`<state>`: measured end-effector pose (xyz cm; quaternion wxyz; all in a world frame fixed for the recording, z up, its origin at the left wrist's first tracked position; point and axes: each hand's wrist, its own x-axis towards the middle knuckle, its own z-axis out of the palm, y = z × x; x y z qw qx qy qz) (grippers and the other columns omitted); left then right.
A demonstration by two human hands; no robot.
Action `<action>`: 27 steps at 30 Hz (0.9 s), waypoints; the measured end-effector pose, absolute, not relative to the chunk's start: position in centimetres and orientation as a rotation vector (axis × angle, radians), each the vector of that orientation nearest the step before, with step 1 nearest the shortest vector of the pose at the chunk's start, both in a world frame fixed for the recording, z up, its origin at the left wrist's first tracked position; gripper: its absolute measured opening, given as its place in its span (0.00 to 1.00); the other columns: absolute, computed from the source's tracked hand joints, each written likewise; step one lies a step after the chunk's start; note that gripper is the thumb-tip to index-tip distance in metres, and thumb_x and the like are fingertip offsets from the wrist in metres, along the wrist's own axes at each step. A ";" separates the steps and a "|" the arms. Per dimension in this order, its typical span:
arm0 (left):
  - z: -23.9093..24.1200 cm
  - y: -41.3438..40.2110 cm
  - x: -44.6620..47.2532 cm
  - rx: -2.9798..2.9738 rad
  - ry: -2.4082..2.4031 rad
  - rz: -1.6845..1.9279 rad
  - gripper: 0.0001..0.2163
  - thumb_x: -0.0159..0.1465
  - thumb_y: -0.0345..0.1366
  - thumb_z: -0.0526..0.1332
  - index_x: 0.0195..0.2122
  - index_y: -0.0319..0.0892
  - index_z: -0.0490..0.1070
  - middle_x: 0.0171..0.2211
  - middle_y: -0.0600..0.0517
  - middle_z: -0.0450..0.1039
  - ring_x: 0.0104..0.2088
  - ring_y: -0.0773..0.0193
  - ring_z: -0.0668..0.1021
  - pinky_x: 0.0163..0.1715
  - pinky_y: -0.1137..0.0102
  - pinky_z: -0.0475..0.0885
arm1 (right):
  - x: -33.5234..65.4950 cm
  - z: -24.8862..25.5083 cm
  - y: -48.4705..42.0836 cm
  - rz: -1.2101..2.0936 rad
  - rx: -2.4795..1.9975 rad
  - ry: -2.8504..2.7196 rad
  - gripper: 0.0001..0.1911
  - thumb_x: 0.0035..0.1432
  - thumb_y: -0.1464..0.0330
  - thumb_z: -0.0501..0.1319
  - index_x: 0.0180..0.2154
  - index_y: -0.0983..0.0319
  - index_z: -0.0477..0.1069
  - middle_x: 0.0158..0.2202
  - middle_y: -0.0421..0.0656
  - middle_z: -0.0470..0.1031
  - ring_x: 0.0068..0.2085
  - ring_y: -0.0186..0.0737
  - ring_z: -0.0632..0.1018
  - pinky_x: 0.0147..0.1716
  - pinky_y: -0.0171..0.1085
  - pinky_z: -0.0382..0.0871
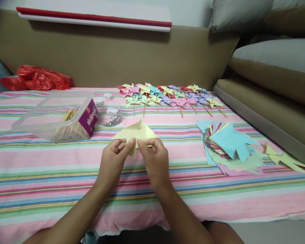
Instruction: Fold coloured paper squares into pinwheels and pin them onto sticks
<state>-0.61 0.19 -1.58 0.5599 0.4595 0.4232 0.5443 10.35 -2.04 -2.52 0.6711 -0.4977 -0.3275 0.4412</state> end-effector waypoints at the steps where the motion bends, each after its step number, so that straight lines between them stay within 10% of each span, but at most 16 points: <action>1: -1.6 0.2 -0.6 1.086 0.998 1.284 0.13 0.59 0.43 0.71 0.28 0.40 0.72 0.25 0.56 0.75 0.29 0.70 0.74 0.29 0.76 0.68 | 10.3 -2.5 -2.1 0.995 -1.125 -0.731 0.14 0.51 0.59 0.72 0.30 0.60 0.72 0.30 0.39 0.79 0.35 0.39 0.79 0.39 0.39 0.74; 19: -1.9 0.1 -0.4 1.178 1.038 1.256 0.14 0.61 0.46 0.68 0.32 0.40 0.73 0.27 0.53 0.75 0.30 0.65 0.76 0.29 0.73 0.68 | 10.0 -2.2 -2.4 0.906 -1.192 -0.814 0.14 0.52 0.59 0.71 0.28 0.60 0.70 0.33 0.40 0.73 0.34 0.37 0.77 0.34 0.36 0.73; 27: -1.7 0.6 -0.9 1.281 1.022 1.248 0.13 0.63 0.46 0.66 0.33 0.41 0.73 0.30 0.51 0.77 0.31 0.63 0.77 0.31 0.71 0.69 | 11.6 -1.8 -1.9 0.713 -1.191 -0.874 0.34 0.44 0.64 0.76 0.49 0.54 0.61 0.56 0.48 0.70 0.47 0.43 0.79 0.41 0.40 0.78</action>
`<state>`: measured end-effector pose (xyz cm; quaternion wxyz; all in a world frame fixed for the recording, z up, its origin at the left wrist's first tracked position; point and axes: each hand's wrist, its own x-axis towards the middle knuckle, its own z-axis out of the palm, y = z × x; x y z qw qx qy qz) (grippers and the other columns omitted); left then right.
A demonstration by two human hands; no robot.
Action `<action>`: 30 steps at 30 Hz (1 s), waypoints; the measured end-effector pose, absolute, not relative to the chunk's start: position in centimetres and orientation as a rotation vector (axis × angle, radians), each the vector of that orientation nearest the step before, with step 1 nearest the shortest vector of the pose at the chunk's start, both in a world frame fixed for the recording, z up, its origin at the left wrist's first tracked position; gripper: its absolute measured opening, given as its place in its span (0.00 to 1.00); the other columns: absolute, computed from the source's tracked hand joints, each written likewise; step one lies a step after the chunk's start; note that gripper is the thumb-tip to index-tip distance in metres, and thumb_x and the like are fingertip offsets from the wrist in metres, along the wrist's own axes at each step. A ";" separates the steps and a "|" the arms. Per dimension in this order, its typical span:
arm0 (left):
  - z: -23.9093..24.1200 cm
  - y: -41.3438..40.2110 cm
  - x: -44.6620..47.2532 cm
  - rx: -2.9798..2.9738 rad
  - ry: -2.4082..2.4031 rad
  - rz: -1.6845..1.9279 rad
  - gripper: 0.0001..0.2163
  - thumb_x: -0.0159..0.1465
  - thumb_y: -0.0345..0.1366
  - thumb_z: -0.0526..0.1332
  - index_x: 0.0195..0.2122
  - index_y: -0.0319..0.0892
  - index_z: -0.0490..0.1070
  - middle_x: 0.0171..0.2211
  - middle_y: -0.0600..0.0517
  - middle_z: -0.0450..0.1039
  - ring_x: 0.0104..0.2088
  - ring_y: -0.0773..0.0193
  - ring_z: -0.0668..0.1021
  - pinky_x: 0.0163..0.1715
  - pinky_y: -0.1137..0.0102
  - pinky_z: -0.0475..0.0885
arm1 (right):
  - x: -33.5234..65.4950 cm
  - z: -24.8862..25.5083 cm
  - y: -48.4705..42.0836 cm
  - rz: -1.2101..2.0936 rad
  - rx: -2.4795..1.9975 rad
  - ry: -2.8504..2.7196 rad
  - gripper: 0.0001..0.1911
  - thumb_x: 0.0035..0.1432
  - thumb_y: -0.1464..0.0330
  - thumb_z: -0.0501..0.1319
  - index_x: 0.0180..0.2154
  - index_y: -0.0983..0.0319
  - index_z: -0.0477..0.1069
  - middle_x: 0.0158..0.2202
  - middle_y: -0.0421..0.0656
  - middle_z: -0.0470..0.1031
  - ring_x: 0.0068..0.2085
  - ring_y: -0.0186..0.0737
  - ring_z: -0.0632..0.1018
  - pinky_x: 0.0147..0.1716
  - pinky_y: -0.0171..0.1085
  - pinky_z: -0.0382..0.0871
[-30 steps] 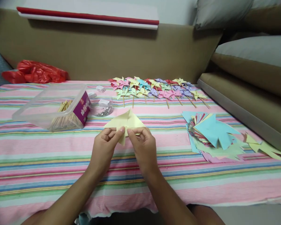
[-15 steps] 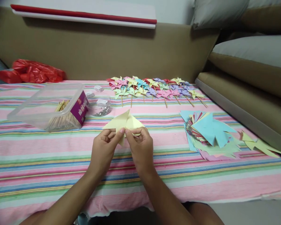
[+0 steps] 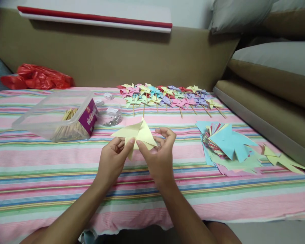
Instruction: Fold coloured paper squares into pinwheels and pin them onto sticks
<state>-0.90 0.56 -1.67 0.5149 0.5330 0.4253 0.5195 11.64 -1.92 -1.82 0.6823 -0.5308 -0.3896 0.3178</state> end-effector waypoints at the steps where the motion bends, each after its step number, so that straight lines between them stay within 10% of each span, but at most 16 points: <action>1: -1.6 0.6 -1.1 1.330 1.025 1.241 0.12 0.63 0.46 0.66 0.33 0.41 0.74 0.30 0.50 0.78 0.31 0.63 0.77 0.31 0.71 0.69 | 12.2 -1.7 -1.9 0.759 -1.223 -0.914 0.34 0.45 0.63 0.75 0.51 0.55 0.64 0.56 0.49 0.71 0.48 0.45 0.79 0.42 0.41 0.78; 6: -1.1 1.1 -2.0 1.639 1.041 1.187 0.08 0.62 0.42 0.67 0.33 0.43 0.78 0.33 0.48 0.81 0.34 0.58 0.79 0.33 0.69 0.68 | 14.2 -0.8 -2.2 1.009 -1.214 -1.109 0.16 0.52 0.59 0.71 0.43 0.58 0.80 0.49 0.47 0.79 0.53 0.51 0.78 0.51 0.47 0.74; 14: -0.4 1.7 -3.1 1.762 0.990 1.057 0.07 0.60 0.39 0.69 0.28 0.43 0.78 0.26 0.52 0.78 0.29 0.62 0.75 0.30 0.71 0.64 | 14.2 -1.1 -2.2 1.020 -1.310 -1.190 0.14 0.50 0.60 0.72 0.37 0.59 0.83 0.43 0.46 0.82 0.43 0.48 0.81 0.40 0.43 0.75; 20: -0.7 1.2 -1.6 1.142 0.813 1.155 0.19 0.55 0.38 0.74 0.47 0.43 0.75 0.46 0.47 0.79 0.44 0.59 0.80 0.45 0.69 0.73 | 12.5 -0.7 -2.1 1.109 -1.055 -0.751 0.16 0.53 0.59 0.71 0.42 0.60 0.80 0.44 0.45 0.84 0.48 0.51 0.81 0.47 0.45 0.75; 30: -1.9 -0.6 0.7 0.881 0.906 1.274 0.12 0.59 0.44 0.71 0.33 0.39 0.77 0.30 0.53 0.76 0.33 0.66 0.75 0.35 0.73 0.71 | 9.5 -1.7 -2.4 1.243 -0.915 -0.559 0.15 0.53 0.62 0.71 0.42 0.61 0.79 0.44 0.46 0.83 0.51 0.50 0.80 0.52 0.46 0.73</action>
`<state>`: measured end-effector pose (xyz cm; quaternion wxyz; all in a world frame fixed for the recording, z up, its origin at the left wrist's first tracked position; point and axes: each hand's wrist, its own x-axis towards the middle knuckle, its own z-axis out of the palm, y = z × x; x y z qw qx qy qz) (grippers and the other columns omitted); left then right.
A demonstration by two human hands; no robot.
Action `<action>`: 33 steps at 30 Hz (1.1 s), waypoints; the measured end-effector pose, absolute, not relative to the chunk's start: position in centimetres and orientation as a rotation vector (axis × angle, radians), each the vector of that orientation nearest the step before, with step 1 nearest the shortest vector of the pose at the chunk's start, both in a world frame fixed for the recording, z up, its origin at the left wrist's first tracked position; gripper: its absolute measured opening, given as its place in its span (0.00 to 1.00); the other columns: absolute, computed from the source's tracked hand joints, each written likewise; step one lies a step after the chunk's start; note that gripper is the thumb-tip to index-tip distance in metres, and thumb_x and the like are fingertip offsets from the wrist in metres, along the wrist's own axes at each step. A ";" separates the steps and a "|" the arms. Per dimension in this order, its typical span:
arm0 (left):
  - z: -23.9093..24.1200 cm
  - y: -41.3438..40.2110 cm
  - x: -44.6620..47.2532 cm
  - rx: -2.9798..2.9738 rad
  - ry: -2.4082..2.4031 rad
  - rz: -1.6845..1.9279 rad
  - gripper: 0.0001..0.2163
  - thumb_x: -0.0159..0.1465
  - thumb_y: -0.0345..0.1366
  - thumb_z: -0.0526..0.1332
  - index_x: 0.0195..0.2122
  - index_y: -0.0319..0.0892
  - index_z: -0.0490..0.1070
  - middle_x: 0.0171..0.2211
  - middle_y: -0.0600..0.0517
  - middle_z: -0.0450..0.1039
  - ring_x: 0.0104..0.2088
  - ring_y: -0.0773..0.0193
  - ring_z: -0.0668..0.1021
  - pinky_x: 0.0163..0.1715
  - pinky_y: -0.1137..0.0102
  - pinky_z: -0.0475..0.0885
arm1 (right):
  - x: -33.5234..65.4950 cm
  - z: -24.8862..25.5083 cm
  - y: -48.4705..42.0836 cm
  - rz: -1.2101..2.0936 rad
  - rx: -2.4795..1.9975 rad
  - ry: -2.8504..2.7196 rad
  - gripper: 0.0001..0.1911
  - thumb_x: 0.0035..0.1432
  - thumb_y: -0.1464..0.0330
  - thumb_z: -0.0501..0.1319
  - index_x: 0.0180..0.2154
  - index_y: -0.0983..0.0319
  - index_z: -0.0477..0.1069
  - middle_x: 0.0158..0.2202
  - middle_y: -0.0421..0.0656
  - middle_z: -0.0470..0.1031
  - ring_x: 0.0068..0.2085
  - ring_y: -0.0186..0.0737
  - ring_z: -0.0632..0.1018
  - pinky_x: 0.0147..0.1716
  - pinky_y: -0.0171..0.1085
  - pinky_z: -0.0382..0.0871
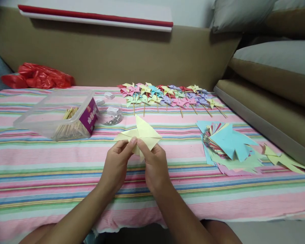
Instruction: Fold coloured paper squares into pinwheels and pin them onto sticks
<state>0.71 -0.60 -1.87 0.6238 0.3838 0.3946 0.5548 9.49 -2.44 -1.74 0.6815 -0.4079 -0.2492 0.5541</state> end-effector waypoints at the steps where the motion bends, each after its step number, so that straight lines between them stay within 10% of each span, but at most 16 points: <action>1: -1.9 -0.6 0.7 0.865 0.905 1.280 0.12 0.59 0.44 0.71 0.32 0.39 0.77 0.29 0.53 0.75 0.32 0.67 0.75 0.34 0.73 0.70 | 9.4 -1.8 -2.5 1.257 -0.908 -0.547 0.15 0.52 0.62 0.71 0.42 0.62 0.79 0.44 0.46 0.83 0.51 0.50 0.80 0.53 0.46 0.73; 12: -1.6 0.9 -0.7 0.652 0.855 1.289 0.14 0.53 0.43 0.75 0.33 0.38 0.78 0.35 0.50 0.80 0.35 0.66 0.78 0.37 0.73 0.72 | 11.1 -1.9 -2.7 0.912 -1.086 -0.892 0.26 0.64 0.60 0.60 0.61 0.50 0.56 0.54 0.45 0.73 0.45 0.41 0.80 0.46 0.45 0.77; 19: -1.6 1.4 -1.4 0.598 0.822 1.319 0.15 0.51 0.43 0.76 0.31 0.39 0.77 0.31 0.53 0.78 0.30 0.68 0.77 0.31 0.75 0.71 | 11.8 -2.5 -3.3 0.368 -1.304 -1.681 0.12 0.60 0.70 0.63 0.47 0.57 0.76 0.68 0.52 0.50 0.55 0.50 0.74 0.55 0.53 0.71; 33: -1.8 1.0 -0.8 0.866 0.955 1.325 0.14 0.55 0.44 0.73 0.28 0.39 0.75 0.26 0.54 0.74 0.29 0.68 0.73 0.32 0.73 0.68 | 12.6 -2.1 -2.4 0.365 -1.290 -1.435 0.05 0.59 0.64 0.68 0.34 0.57 0.81 0.58 0.50 0.69 0.60 0.52 0.71 0.61 0.54 0.64</action>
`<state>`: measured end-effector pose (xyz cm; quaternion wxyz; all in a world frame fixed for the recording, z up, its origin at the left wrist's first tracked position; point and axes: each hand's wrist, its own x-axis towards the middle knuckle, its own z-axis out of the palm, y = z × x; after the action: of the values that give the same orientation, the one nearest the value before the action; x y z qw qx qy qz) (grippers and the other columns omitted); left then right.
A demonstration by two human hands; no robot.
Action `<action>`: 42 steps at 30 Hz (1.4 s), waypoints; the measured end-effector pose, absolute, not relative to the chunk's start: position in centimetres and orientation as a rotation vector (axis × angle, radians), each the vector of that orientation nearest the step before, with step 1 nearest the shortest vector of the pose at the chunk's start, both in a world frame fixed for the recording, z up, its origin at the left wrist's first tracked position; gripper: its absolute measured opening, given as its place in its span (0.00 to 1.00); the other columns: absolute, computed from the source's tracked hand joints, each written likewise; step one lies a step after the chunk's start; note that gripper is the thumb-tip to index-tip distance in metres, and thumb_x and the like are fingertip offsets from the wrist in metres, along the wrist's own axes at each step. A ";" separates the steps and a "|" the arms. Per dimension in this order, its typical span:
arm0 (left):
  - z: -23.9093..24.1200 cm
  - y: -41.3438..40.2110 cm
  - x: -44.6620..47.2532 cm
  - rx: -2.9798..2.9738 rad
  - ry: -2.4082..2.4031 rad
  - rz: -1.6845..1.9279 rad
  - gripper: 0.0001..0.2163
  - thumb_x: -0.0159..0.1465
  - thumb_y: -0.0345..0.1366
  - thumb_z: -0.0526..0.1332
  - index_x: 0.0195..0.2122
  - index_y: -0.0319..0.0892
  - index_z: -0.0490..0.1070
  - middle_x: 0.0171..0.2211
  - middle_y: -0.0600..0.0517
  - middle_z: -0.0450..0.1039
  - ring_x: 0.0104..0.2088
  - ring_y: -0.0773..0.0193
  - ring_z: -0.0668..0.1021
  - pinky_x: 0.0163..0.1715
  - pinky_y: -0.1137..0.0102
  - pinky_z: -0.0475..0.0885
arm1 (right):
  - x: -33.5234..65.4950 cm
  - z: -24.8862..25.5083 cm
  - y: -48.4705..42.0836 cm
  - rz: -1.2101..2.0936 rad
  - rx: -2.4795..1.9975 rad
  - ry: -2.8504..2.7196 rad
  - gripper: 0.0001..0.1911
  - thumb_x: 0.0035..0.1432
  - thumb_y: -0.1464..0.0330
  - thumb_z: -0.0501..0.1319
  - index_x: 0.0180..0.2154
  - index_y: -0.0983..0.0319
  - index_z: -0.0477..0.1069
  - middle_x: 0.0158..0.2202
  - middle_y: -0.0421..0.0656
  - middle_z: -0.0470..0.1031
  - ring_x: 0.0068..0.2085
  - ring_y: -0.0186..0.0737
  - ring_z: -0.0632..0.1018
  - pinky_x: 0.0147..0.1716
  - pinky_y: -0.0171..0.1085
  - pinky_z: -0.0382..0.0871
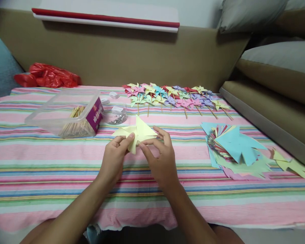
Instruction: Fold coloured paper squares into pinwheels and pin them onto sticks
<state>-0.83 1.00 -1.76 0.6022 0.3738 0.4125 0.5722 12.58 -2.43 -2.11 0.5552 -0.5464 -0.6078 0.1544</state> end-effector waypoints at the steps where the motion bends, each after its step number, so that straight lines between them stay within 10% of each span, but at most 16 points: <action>1: -1.8 0.9 -0.8 0.896 0.965 1.314 0.14 0.56 0.44 0.72 0.28 0.39 0.74 0.26 0.54 0.74 0.28 0.68 0.72 0.31 0.73 0.67 | 12.6 -2.1 -2.4 0.390 -1.298 -1.398 0.05 0.58 0.64 0.68 0.33 0.57 0.81 0.57 0.50 0.70 0.61 0.52 0.71 0.62 0.54 0.62; 30: -1.3 0.0 -0.3 1.189 1.048 1.288 0.18 0.59 0.45 0.70 0.22 0.40 0.66 0.20 0.58 0.62 0.24 0.70 0.65 0.24 0.73 0.59 | 11.2 -2.3 -2.0 0.492 -1.376 -1.113 0.08 0.54 0.63 0.69 0.32 0.59 0.74 0.48 0.47 0.73 0.53 0.48 0.74 0.51 0.48 0.70; 35: -1.3 0.3 -0.8 1.367 1.073 1.263 0.18 0.63 0.46 0.66 0.23 0.42 0.64 0.21 0.57 0.60 0.24 0.68 0.65 0.25 0.71 0.58 | 11.8 -2.2 -1.9 0.595 -1.298 -0.986 0.36 0.46 0.62 0.74 0.54 0.56 0.64 0.56 0.49 0.69 0.51 0.48 0.76 0.45 0.46 0.76; 42: -1.7 1.0 -1.7 1.558 1.074 1.149 0.17 0.64 0.46 0.64 0.25 0.43 0.63 0.23 0.57 0.60 0.26 0.66 0.64 0.27 0.70 0.57 | 13.5 -1.1 -2.2 0.832 -1.289 -1.168 0.12 0.53 0.62 0.70 0.40 0.58 0.81 0.51 0.47 0.75 0.54 0.50 0.76 0.52 0.47 0.72</action>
<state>-1.67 0.96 -1.68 0.4474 0.6294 0.4339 0.4642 13.47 -2.17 -1.10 0.5702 -0.5490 -0.4978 0.3545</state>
